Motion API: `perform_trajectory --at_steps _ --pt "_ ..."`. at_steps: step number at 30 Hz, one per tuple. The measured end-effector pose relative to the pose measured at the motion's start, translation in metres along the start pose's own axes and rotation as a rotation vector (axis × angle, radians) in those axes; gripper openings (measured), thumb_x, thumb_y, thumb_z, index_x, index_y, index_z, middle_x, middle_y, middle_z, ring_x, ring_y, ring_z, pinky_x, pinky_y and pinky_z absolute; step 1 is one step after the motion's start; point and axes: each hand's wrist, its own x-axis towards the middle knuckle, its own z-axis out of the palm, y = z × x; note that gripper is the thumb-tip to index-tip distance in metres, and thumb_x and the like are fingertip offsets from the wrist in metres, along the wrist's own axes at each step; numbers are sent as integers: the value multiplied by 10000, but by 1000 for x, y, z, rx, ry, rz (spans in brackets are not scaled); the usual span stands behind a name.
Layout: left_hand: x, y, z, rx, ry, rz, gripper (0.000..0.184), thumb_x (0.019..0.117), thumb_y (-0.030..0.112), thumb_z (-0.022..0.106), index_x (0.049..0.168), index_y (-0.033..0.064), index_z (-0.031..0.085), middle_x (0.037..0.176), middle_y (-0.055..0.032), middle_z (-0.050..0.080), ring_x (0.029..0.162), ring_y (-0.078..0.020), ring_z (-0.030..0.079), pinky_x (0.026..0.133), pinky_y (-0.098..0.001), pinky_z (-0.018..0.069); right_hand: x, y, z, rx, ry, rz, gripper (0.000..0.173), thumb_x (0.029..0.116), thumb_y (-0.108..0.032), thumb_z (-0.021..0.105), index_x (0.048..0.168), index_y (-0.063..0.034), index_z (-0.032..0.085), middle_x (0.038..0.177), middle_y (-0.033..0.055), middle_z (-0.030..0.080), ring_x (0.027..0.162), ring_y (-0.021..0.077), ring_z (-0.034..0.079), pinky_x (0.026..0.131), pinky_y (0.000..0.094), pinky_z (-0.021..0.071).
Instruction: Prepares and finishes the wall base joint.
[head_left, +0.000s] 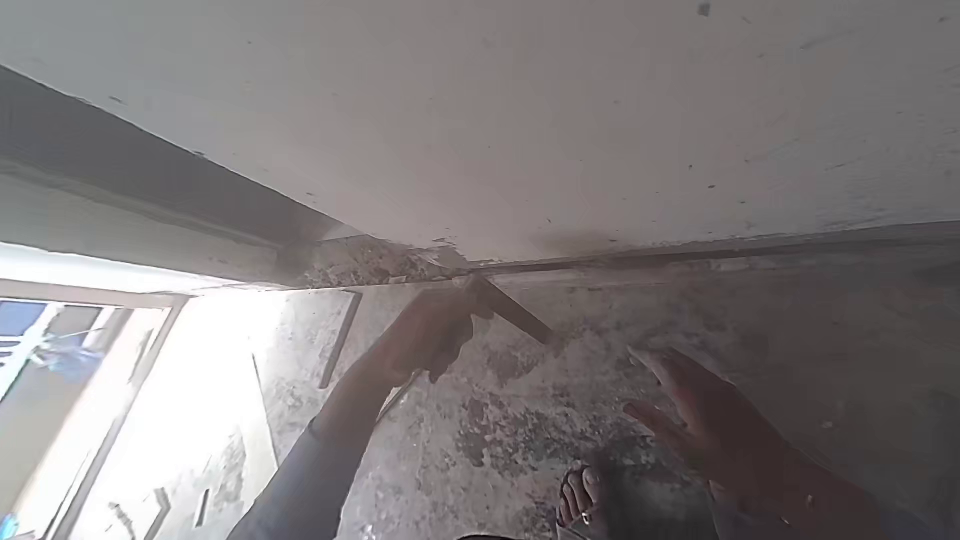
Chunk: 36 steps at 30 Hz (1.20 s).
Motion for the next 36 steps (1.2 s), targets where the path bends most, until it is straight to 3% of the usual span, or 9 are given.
perform_trajectory --at_steps 5,8,11,16,19,24,27,30,36 --pt "52 -43 108 -61 -681 183 382 1059 322 389 925 112 679 677 26 634 491 -45 545 429 -202 449 -1 6 -26 718 -383 6 747 965 -618 587 1476 -88 460 1180 44 700 1026 111 693 896 330 592" --pt "85 -69 165 -115 -715 238 435 1074 380 333 1002 81 642 682 -42 659 465 -106 572 412 -248 469 -17 23 -18 1263 -410 210 518 1022 -596 486 1240 -138 593 900 55 718 756 172 719 722 337 633" --pt "101 -89 196 -174 -461 209 615 1071 543 223 1092 75 621 848 -40 680 696 -126 653 617 -300 566 -28 36 -9 1363 -284 426 369 1080 -453 417 975 -147 596 655 -31 472 458 46 424 419 197 410" --pt "159 -121 179 -537 129 -143 657 1105 490 351 1420 -82 423 1199 -256 672 1008 -328 726 861 -473 617 -27 51 7 347 -250 -11 476 1093 -400 444 1533 -231 509 1302 21 701 1076 100 687 975 338 550" --pt "165 -124 164 -302 104 26 537 1091 417 455 1327 -56 547 1221 -186 694 1114 -263 692 959 -441 571 -15 44 6 235 -244 91 483 1090 -420 416 1528 -240 513 1221 49 717 1011 160 705 914 397 574" --pt "107 -115 240 69 -264 335 681 1068 525 377 1489 -9 418 1329 -174 602 1203 -209 605 1049 -415 491 0 41 -15 1267 -149 795 386 1133 -325 302 1028 -69 572 636 5 503 422 72 451 378 218 427" --pt "95 -141 286 -65 -115 378 770 1091 505 177 1540 -116 260 1446 -294 488 1301 -237 550 1112 -383 448 -10 46 -22 1283 -91 729 505 1131 -282 210 1109 -10 635 794 102 712 614 151 690 550 282 596" --pt "87 -136 310 -272 -18 237 818 1065 517 11 1471 -103 358 1360 -260 534 1202 -185 586 1014 -347 501 -47 69 14 546 -22 282 440 1065 -242 475 1402 20 584 1314 121 675 1181 120 651 1027 288 524" --pt "92 -128 315 -327 -104 161 972 993 682 -14 1519 -45 363 1507 -252 451 1388 -242 473 1158 -426 397 -44 70 23 216 -306 510 622 1068 -501 466 1478 -34 488 1354 161 634 1235 253 626 1076 484 478"
